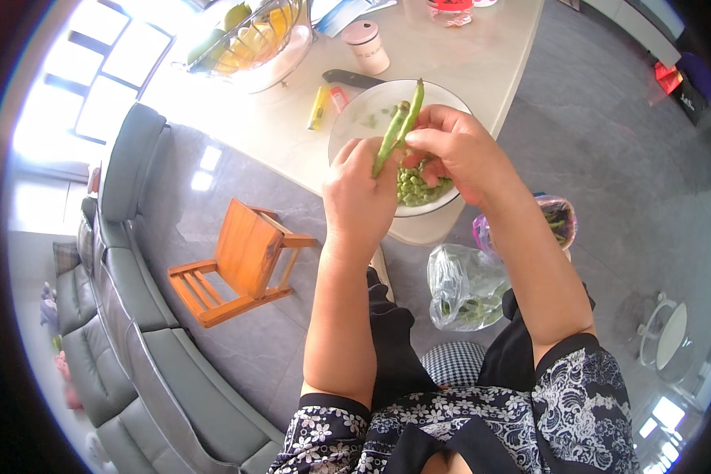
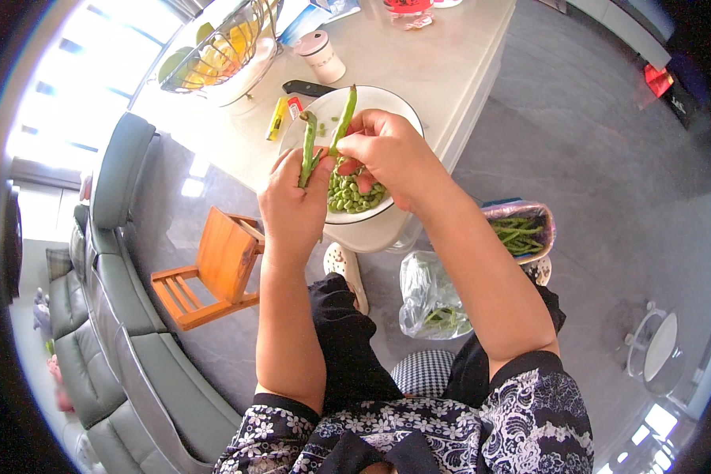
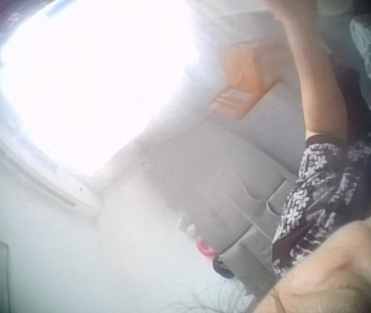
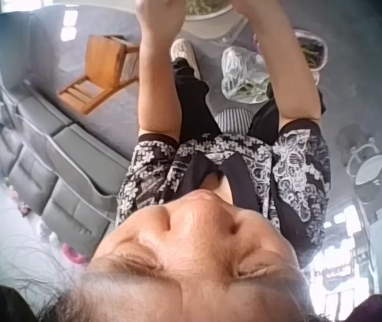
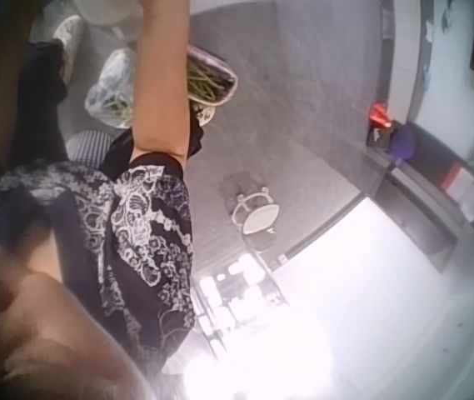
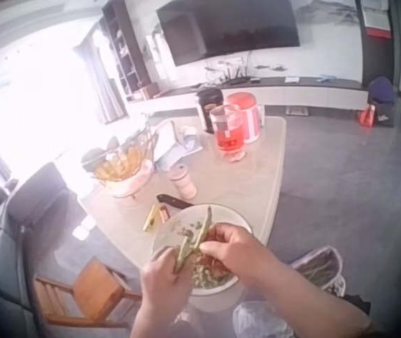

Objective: The person is shelling green beans by hand, removing the beans from the pods and placing them into a white bowl on their lap.

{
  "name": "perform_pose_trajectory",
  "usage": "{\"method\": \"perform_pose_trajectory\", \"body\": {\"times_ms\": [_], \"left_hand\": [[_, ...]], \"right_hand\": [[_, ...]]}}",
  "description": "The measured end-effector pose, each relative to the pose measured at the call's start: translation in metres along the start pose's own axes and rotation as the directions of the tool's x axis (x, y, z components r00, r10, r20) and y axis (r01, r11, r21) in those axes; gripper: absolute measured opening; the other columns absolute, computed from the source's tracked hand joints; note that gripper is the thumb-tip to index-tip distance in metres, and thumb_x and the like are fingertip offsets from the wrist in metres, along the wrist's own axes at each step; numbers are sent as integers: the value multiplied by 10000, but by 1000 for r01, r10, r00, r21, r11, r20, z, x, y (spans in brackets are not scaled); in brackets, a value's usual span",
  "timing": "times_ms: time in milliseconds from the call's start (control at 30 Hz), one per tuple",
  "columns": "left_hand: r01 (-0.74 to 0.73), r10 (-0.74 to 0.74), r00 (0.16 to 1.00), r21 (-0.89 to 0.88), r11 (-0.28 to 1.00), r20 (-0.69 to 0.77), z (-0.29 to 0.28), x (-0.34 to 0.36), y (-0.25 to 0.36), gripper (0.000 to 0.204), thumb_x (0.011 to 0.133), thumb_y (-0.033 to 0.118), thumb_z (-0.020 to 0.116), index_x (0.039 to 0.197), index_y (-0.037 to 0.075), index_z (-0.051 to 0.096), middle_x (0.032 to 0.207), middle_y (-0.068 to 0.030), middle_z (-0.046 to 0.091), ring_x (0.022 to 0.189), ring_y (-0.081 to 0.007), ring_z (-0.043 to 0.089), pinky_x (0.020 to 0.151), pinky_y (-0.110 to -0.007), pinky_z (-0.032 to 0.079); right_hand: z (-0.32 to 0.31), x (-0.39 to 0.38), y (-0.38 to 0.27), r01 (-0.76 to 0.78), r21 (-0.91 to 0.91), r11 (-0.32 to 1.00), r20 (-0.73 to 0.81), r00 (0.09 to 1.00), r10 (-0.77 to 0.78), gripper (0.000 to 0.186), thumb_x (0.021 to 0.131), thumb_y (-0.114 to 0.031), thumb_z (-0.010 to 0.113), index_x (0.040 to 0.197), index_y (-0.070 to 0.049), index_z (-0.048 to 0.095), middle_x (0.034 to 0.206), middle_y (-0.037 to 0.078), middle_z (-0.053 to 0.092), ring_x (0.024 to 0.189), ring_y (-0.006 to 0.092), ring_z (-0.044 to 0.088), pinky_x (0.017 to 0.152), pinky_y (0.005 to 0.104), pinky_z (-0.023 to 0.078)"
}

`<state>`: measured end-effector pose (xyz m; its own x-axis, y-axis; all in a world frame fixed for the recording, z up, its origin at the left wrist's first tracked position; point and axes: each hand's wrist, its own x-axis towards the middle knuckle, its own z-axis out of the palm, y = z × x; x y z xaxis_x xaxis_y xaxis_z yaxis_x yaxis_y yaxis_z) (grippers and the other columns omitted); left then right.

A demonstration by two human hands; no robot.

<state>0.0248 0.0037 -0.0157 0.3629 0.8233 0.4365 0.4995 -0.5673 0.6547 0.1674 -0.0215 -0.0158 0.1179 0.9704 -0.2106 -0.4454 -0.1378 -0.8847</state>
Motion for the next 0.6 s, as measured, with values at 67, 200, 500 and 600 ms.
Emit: {"method": "perform_pose_trajectory", "body": {"times_ms": [67, 200, 500, 600], "left_hand": [[-16, 15, 1000, -34, 999, -22, 1, 0, -1, 98, 799, 70, 598, 879, 12, 603, 777, -140, 581, 710, -327, 573, 629, -372, 454], [-43, 42, 999, -56, 997, -16, 0, 2, -3, 128, 765, 16, 572, 888, 18, 607, 780, -141, 581, 710, -329, 576, 634, -375, 462], [-51, 51, 999, -66, 997, 8, 1, 3, -7, 218, 735, -16, 532, 936, 20, 607, 800, -134, 584, 737, -288, 583, 672, -351, 461], [5, -2, 1000, -78, 997, 31, 2, 3, -3, 208, 773, 15, 528, 964, 23, 610, 814, -115, 592, 739, -211, 585, 681, -305, 454]], "right_hand": [[2, 0, 3, 36, -61, 997, -2, 999, -36, 146, 799, -62, 537, 914, 18, 578, 791, 69, 582, 625, 113, 581, 413, 207, 400], [4, 0, 2, 41, -94, 995, 22, 999, -39, 160, 794, -67, 559, 928, 17, 582, 795, 67, 588, 588, 111, 591, 388, 201, 378], [5, 2, 3, 76, -85, 993, -12, 997, -78, 81, 774, -27, 591, 844, 12, 597, 743, 75, 606, 560, 121, 597, 403, 205, 410], [6, 2, 5, 74, -54, 996, -65, 995, -77, 61, 773, -10, 577, 827, 16, 591, 722, 73, 601, 561, 125, 596, 432, 216, 451]]}}
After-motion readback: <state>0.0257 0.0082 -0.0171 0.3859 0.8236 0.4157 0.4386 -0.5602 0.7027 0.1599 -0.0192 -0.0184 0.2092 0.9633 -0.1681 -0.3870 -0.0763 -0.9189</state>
